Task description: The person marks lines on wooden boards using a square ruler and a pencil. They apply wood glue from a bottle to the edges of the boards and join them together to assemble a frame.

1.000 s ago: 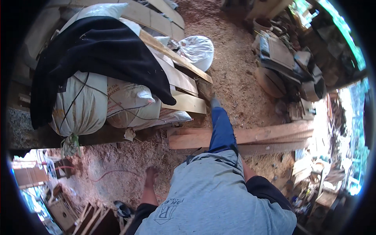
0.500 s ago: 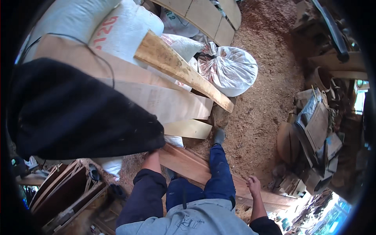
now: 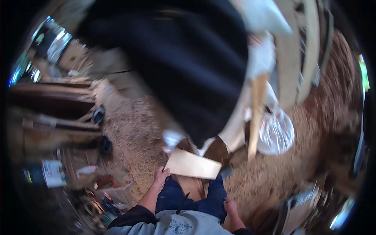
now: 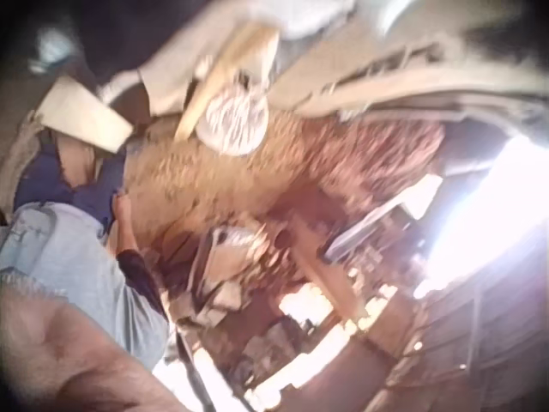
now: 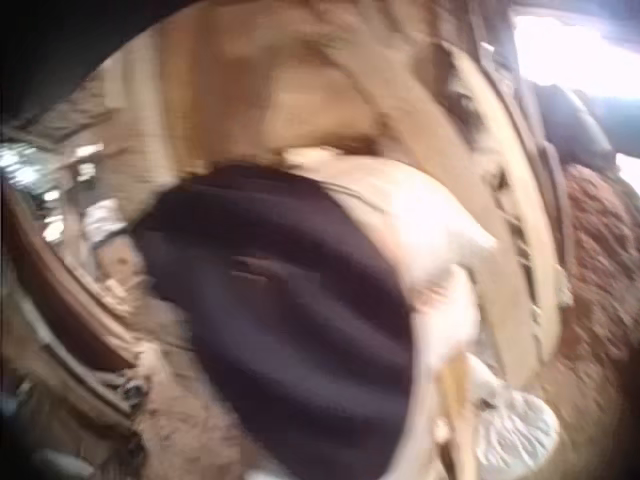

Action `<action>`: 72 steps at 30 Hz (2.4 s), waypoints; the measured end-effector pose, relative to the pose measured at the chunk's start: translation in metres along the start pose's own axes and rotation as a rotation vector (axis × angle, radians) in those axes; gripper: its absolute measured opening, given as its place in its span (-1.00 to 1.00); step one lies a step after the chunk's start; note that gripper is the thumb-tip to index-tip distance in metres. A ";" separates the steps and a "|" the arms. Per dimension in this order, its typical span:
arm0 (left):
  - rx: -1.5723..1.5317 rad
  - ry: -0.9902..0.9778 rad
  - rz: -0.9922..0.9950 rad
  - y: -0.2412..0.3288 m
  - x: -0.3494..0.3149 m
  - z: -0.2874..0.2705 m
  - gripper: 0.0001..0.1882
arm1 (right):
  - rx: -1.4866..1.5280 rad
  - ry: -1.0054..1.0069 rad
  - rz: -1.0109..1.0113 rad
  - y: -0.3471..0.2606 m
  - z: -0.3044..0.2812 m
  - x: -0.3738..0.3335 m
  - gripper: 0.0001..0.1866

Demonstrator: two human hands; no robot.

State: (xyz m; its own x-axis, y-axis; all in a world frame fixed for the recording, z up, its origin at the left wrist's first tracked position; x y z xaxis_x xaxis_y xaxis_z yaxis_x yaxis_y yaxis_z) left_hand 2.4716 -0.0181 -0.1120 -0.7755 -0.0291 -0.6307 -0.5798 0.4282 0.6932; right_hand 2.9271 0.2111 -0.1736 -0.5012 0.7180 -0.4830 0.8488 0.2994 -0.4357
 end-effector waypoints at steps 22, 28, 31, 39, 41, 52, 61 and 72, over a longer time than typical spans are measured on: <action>-1.611 0.421 0.762 0.208 0.035 -0.788 -0.32 | 0.020 -0.732 -1.463 -1.002 0.112 -0.090 -0.64; -1.552 0.244 0.959 0.332 0.163 -0.825 -0.41 | 0.147 -0.322 -1.626 -1.118 0.073 -0.004 -0.71; -1.316 0.663 0.417 0.414 0.247 -0.763 -0.59 | 0.188 -0.102 -1.456 -1.175 0.066 0.088 -0.73; 0.324 0.060 -0.386 0.120 0.365 -0.646 -0.74 | 0.141 0.083 -0.892 -1.277 0.065 0.320 -0.73; 0.164 0.049 -0.620 0.129 0.335 -0.635 -0.72 | 0.163 -0.040 -0.640 -1.288 0.059 0.352 -0.67; 0.124 0.349 -0.261 0.340 0.680 -0.724 -0.66 | -0.149 -0.226 -0.573 -1.520 0.195 0.493 -0.63; -0.040 0.416 -0.076 0.607 0.965 -0.893 -0.70 | -0.150 -0.005 -0.591 -1.829 0.172 0.539 -0.59; -0.118 0.221 -0.308 0.733 1.106 -1.013 -0.71 | 0.606 0.517 -0.561 -2.161 0.113 0.596 -0.64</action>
State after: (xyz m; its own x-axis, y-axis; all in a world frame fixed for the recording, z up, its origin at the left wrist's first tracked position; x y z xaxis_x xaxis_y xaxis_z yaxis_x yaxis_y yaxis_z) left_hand 0.9363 -0.6512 0.0519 -0.5886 -0.3386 -0.7341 -0.8083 0.2624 0.5270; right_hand 0.7750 -0.0792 0.3944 -0.5479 0.8002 0.2440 0.2059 0.4117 -0.8878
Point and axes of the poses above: each hand's wrist, its own x-axis towards the middle knuckle, its own z-axis out of the palm, y = z × x, the point moved 7 cm from there along x, towards the middle knuckle, and after that the axes turned 11 degrees about y, right-handed, at the moved point
